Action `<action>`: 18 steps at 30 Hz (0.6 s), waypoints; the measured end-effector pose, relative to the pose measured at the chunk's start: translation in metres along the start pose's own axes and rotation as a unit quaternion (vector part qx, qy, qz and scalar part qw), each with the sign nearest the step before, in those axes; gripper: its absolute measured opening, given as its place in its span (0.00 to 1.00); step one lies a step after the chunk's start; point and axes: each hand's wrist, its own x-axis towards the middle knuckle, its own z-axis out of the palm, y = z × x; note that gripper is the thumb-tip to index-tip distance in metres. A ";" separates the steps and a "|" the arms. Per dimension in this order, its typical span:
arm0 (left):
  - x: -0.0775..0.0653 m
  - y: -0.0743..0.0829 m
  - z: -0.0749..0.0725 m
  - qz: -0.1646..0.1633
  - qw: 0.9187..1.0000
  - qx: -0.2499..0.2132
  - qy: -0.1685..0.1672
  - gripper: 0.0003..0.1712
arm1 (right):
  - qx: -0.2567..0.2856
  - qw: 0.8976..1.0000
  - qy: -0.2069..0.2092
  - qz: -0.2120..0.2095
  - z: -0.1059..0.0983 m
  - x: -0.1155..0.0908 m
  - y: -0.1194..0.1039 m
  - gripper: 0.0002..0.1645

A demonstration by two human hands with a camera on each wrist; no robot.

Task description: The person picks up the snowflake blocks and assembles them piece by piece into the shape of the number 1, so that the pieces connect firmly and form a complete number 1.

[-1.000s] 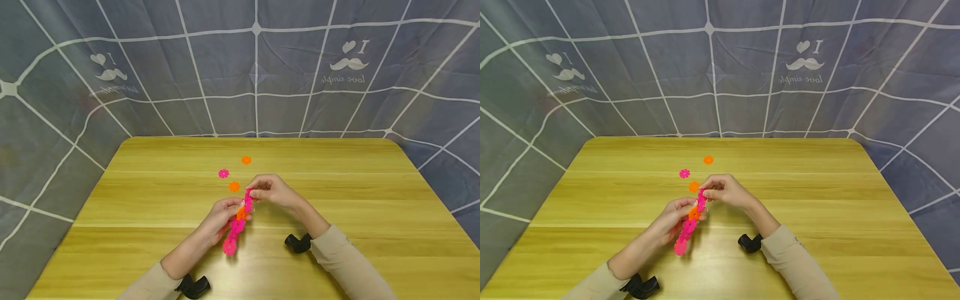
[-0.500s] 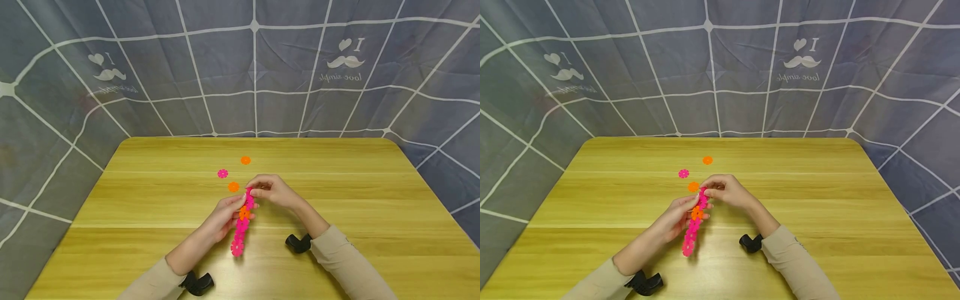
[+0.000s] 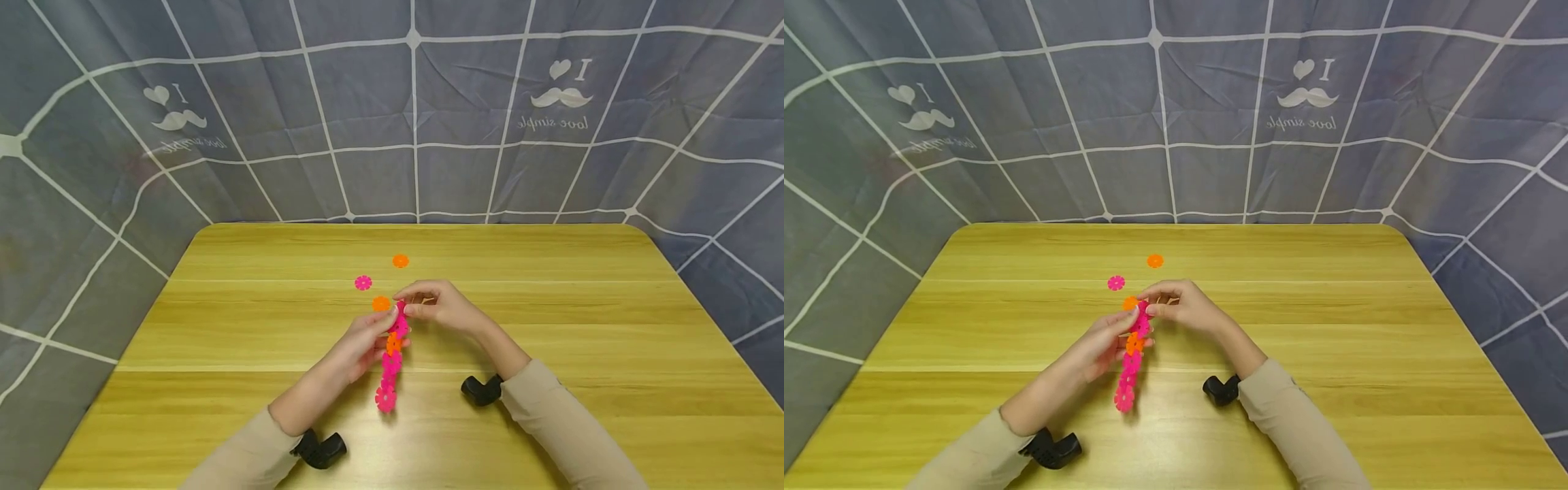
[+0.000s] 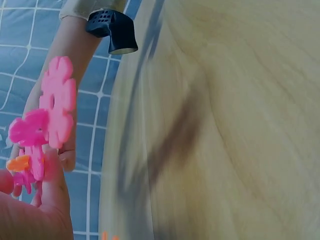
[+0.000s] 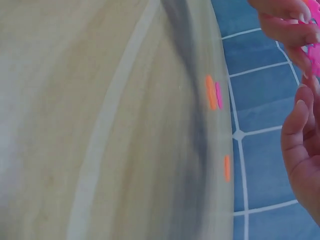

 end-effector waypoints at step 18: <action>0.005 0.005 -0.031 0.046 0.989 0.000 0.138 0.25 | 0.003 0.994 0.007 0.112 0.008 0.032 0.021 0.19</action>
